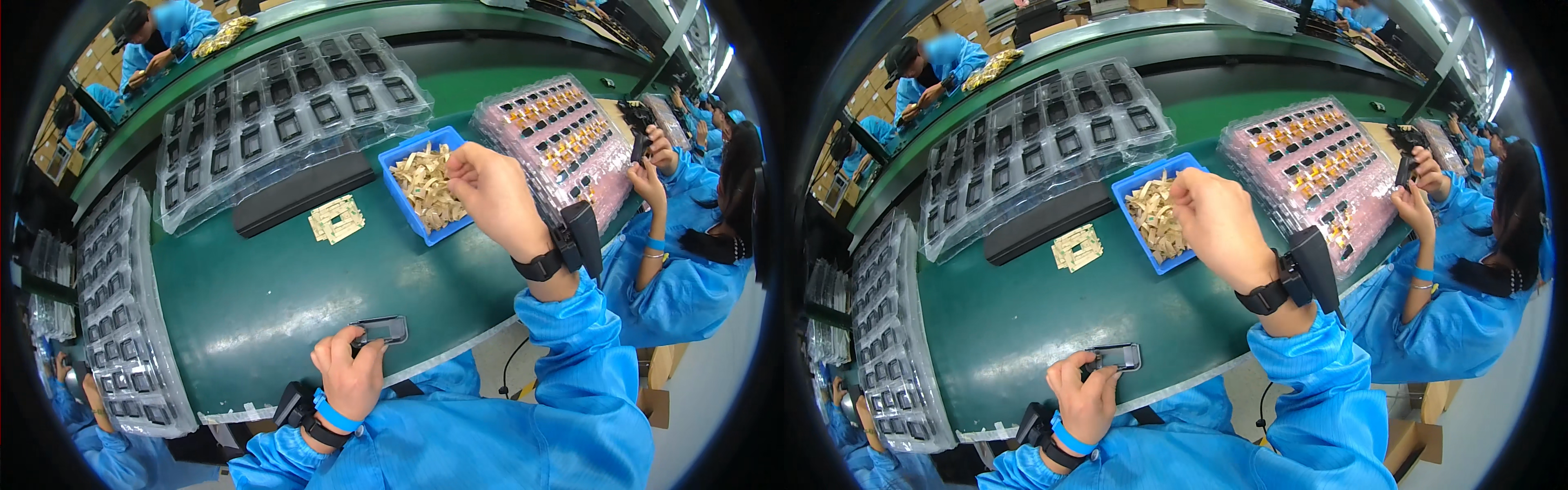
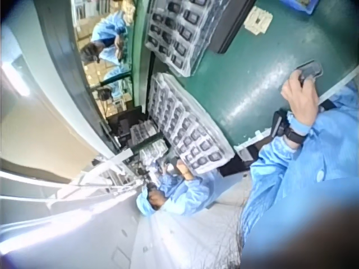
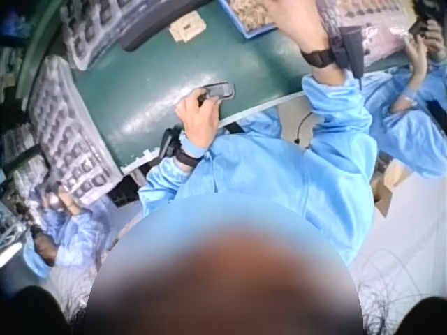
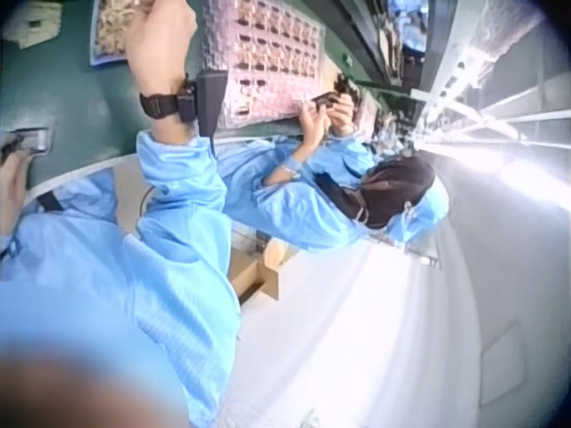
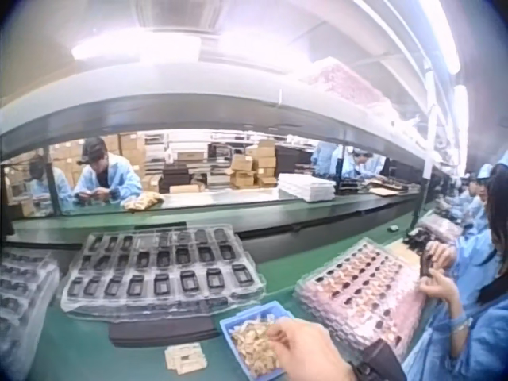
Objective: Assembling small electronic components into plastic housings on a production line.
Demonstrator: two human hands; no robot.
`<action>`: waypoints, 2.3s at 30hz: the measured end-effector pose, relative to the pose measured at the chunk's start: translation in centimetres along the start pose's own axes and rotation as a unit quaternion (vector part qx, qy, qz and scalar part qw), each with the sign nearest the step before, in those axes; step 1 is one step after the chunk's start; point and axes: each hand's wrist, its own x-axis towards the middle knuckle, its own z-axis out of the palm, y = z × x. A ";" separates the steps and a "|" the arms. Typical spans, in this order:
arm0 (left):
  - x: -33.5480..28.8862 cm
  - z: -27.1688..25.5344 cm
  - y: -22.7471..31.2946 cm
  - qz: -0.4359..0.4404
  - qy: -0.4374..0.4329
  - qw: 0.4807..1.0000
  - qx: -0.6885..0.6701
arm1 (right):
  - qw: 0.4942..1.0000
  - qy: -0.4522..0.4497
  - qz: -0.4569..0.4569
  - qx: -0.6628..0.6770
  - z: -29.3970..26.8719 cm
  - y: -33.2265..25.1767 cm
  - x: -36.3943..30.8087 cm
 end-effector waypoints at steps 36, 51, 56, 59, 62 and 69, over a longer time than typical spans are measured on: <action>3.6 -1.0 -0.1 -0.239 -0.076 0.935 -0.252 | 0.968 -0.054 0.129 0.209 7.3 -5.0 -12.6; 4.7 -0.3 -2.3 -0.055 -0.026 0.997 -0.046 | 0.991 -0.101 -0.050 0.078 6.2 -4.1 -11.6; 3.5 -1.6 -2.2 -0.092 -0.051 0.990 -0.091 | 0.987 -0.124 -0.092 0.049 6.6 -4.1 -11.4; 2.9 -1.6 -2.5 -0.087 -0.061 0.986 -0.128 | 0.981 -0.139 -0.129 0.032 6.8 -4.1 -11.2; 2.6 -1.0 -2.9 -0.077 -0.054 0.985 -0.143 | 0.978 -0.145 -0.146 0.029 6.8 -4.0 -11.3; 2.5 -0.4 -2.7 -0.050 -0.037 0.987 -0.149 | 0.990 -0.096 -0.074 0.069 8.2 -4.4 -11.5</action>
